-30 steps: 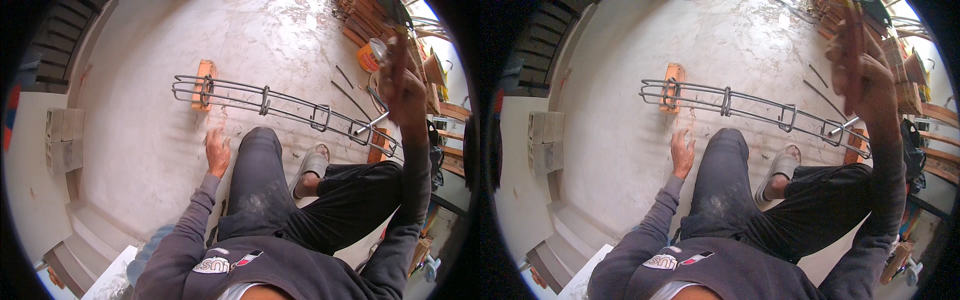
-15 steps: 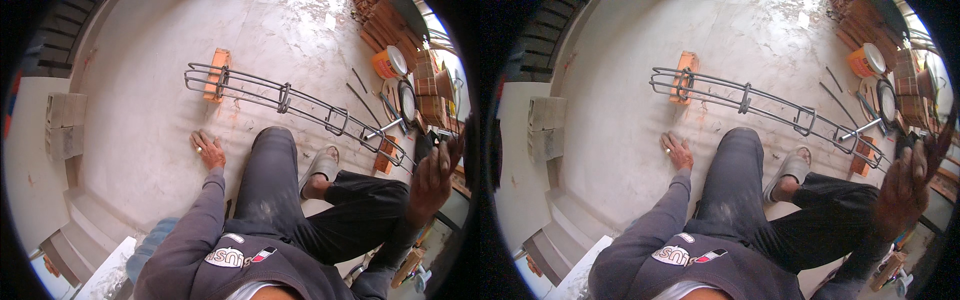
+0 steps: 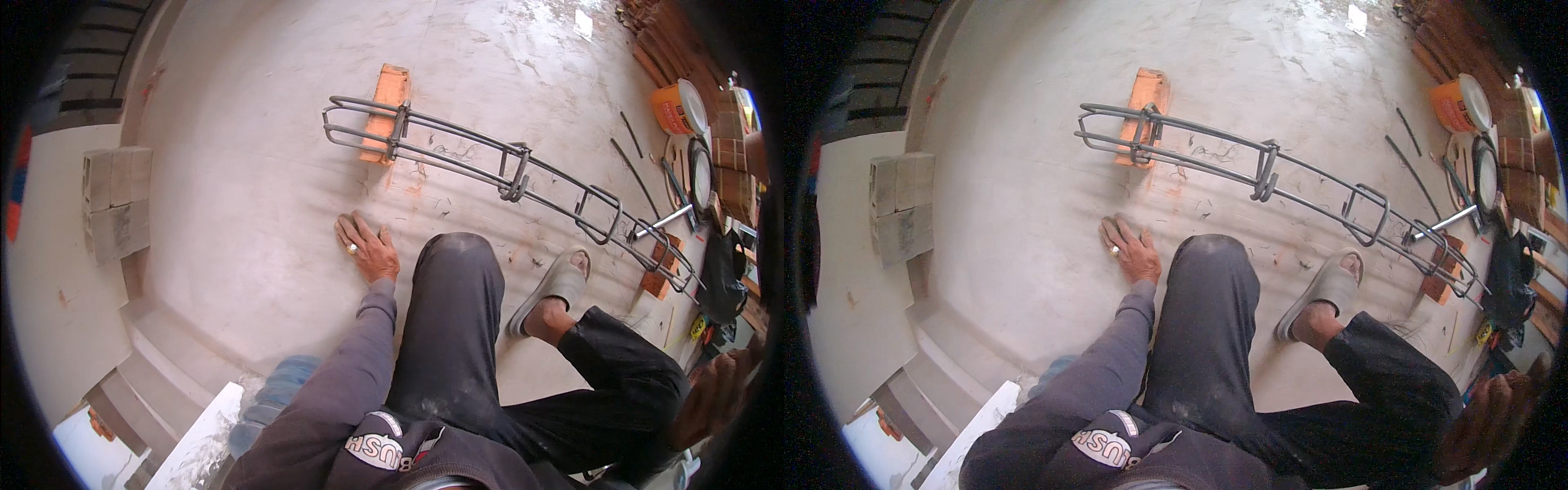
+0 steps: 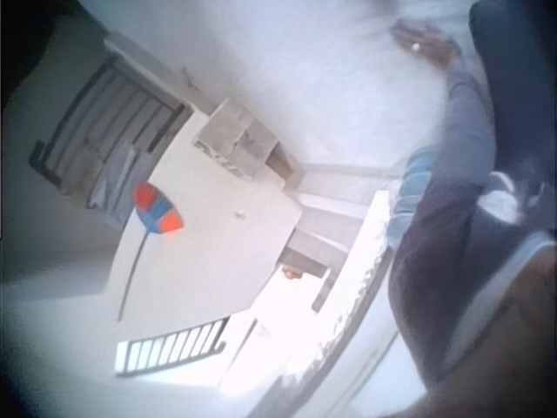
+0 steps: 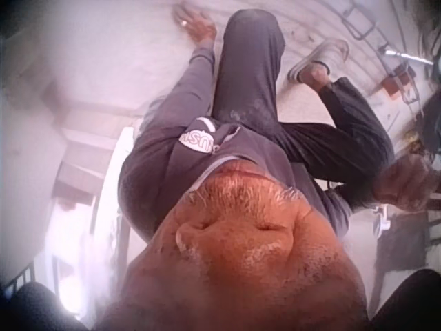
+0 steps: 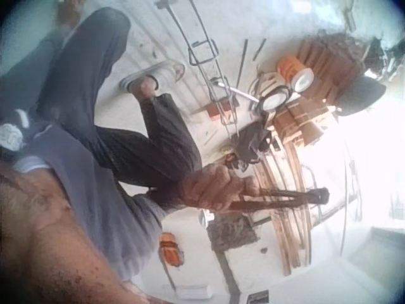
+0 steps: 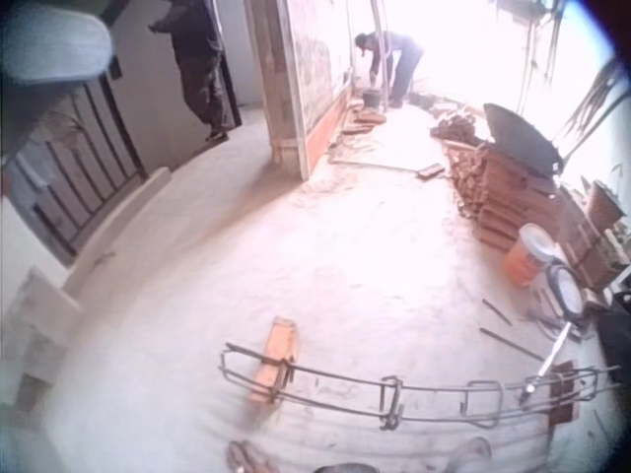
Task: The person sits on the floor and assembles a metal frame by wrapping wire around the joints to secure them. They use pliers to twist and tighten the wire connections.
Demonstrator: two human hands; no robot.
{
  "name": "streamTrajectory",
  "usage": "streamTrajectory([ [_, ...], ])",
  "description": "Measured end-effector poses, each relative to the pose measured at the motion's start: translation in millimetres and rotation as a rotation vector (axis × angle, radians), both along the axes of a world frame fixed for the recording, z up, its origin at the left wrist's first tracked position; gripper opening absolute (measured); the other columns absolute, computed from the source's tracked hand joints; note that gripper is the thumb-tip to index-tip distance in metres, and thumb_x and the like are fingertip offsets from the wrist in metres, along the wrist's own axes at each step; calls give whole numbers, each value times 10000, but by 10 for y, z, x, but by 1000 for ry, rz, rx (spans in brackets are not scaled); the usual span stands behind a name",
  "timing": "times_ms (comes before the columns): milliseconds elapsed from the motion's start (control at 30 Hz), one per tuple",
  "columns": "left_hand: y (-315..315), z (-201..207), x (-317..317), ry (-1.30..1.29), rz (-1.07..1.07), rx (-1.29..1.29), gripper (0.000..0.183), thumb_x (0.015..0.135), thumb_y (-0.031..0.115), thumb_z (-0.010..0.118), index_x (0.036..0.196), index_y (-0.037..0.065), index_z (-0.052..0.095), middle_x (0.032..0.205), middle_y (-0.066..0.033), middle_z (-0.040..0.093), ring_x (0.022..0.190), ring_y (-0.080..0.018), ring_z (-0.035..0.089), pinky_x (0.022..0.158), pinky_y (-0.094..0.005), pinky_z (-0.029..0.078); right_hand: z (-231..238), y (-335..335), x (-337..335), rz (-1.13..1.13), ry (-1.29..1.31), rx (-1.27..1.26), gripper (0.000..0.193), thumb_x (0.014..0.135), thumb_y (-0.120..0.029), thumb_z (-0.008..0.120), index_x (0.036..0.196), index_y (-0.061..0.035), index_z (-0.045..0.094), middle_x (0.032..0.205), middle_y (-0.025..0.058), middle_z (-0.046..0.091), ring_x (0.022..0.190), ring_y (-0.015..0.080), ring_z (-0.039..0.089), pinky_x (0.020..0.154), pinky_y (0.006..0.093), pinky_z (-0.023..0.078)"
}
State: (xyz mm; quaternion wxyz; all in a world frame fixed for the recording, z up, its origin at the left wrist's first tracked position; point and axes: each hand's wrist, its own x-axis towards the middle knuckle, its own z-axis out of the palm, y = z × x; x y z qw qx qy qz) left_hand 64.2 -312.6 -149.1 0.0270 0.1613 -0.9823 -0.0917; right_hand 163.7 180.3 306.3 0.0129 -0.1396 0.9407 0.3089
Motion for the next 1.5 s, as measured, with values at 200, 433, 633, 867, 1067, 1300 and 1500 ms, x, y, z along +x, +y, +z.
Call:
streamTrajectory([
  [200, -26, -19, -40, 41, -10, 32, 679, 951, 318, 562, 1464, -25, 280, 1524, -271, 207, 1422, -444, 180, 1185, -518, 177, -263, 96, -71, -104, 23, -421, 320, 1002, -56, 462, 1316, -54, 520, 1399, 137, 499, 1282, 217, 499, 1041, 271, 442],
  [433, -8, 36, -45, 8, 4, 74, 667, 956, 295, 555, 1471, -23, 273, 1527, -285, 187, 1432, -448, 146, 1178, -525, 178, -465, -579, -555, -506, 104, -1205, 248, 992, -70, 494, 1225, -24, 566, 1148, 118, 567, 1023, 182, 579, 875, 285, 505],
  [633, 9, 89, -88, -21, -16, 72, 680, 940, 280, 563, 1470, -24, 266, 1528, -289, 189, 1425, -462, 156, 1176, -536, 167, -403, -944, -948, -893, -45, -1928, 224, 1007, -116, 482, 1181, -7, 572, 916, 87, 579, 783, 167, 606, 726, 308, 543],
  [867, 2, 134, -142, -100, -52, 19, 676, 957, 263, 508, 1470, -55, 203, 1519, -321, 155, 1422, -486, 126, 1168, -558, 151, -431, -1248, -1504, -1081, -511, -2691, 356, 975, -104, 521, 1298, 9, 422, 772, 115, 552, 557, 201, 588, 486, 339, 560],
  [1067, -2, 96, -167, -104, -52, 13, 678, 954, 268, 504, 1474, -43, 200, 1523, -318, 146, 1419, -490, 122, 1162, -564, 151, -514, -1502, -1591, -1301, -77, -2450, 542, 896, -77, 633, 1355, -16, 351, 721, 139, 571, 511, 276, 622, 422, 411, 552],
  [1300, 0, 58, -161, -102, -42, -10, 671, 953, 271, 509, 1478, -25, 212, 1518, -309, 163, 1410, -492, 149, 1153, -569, 174, -343, -1923, -1411, -1683, -330, -2359, 560, 868, -100, 678, 1352, -50, 401, 779, 130, 607, 568, 260, 637, 485, 386, 567],
  [1500, 29, 49, -220, -49, -63, 24, 650, 950, 248, 530, 1468, -14, 238, 1514, -297, 188, 1403, -491, 170, 1148, -571, 193, -205, -1803, -1580, -1765, -773, -2379, 570, 880, -145, 709, 1365, -73, 419, 897, 132, 591, 705, 258, 591, 603, 387, 524],
])
